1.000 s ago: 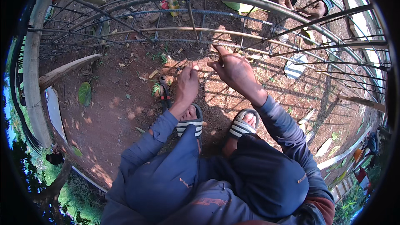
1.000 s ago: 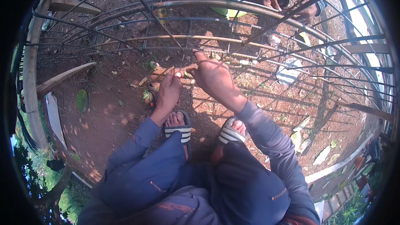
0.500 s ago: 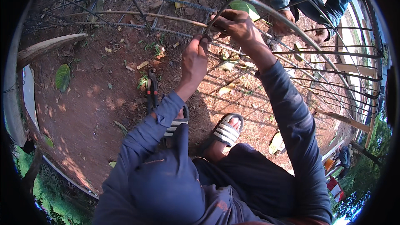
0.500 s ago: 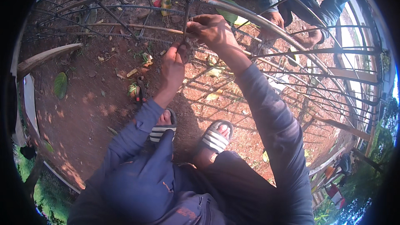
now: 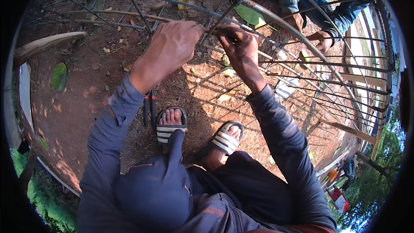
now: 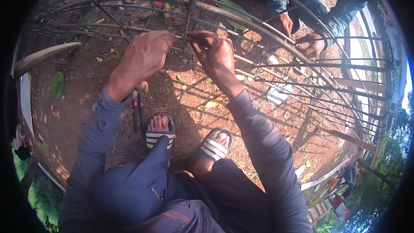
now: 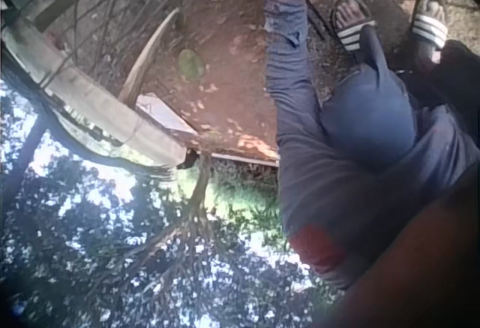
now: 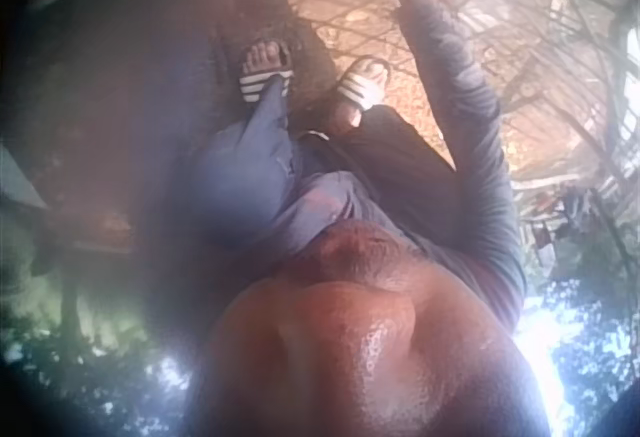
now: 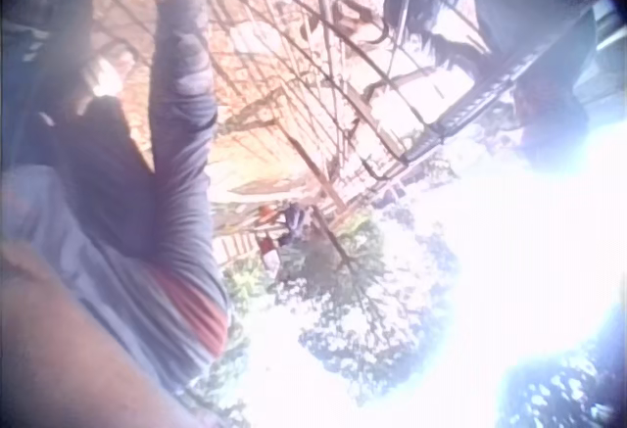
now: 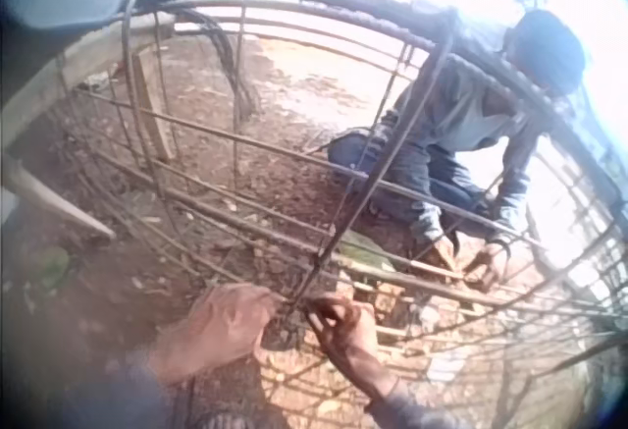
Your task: The person is assembling a rebar cage by tying rebar rods together with wire. They use pliers to twist and secure the wire at multiple intersections of the rebar grid.
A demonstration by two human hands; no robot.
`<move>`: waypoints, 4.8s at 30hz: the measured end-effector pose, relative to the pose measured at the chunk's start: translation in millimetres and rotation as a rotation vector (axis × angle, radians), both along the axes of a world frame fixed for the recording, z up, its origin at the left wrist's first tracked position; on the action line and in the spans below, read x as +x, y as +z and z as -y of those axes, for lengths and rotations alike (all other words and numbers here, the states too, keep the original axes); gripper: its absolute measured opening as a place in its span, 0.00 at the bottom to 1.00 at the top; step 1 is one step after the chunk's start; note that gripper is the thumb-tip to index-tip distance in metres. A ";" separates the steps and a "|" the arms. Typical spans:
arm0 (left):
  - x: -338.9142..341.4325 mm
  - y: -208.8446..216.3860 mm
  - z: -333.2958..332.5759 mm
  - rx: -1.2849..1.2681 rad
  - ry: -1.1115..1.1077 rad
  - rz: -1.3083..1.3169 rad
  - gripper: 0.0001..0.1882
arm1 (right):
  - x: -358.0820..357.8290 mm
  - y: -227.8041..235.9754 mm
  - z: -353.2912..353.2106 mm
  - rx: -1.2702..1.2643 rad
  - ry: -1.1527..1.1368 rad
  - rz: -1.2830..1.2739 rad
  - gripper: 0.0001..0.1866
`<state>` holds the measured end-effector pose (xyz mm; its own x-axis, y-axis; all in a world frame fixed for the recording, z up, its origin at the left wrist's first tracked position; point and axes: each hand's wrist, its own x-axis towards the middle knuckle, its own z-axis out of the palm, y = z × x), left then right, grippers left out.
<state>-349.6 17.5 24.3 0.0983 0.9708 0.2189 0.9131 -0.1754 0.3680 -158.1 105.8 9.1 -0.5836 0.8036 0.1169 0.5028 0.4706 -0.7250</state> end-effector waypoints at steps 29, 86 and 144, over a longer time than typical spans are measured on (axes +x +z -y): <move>-34.2 -4.0 -100.3 -0.829 -0.359 0.285 0.20 | 6.2 -5.2 11.4 0.349 0.241 0.010 0.14; 21.4 -73.8 12.9 -0.469 0.234 2.000 0.08 | 0.4 -17.1 0.0 0.497 0.277 0.058 0.14; 20.0 -16.8 65.2 -0.476 0.625 0.824 0.23 | -15.7 -49.3 66.4 -1.055 -0.178 -0.678 0.24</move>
<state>-329.6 -47.7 7.5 -0.4350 0.8008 -0.4116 0.2405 0.5439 0.8039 -173.8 39.4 -40.2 -0.5327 0.7490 -0.3940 -0.1183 -0.5269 -0.8417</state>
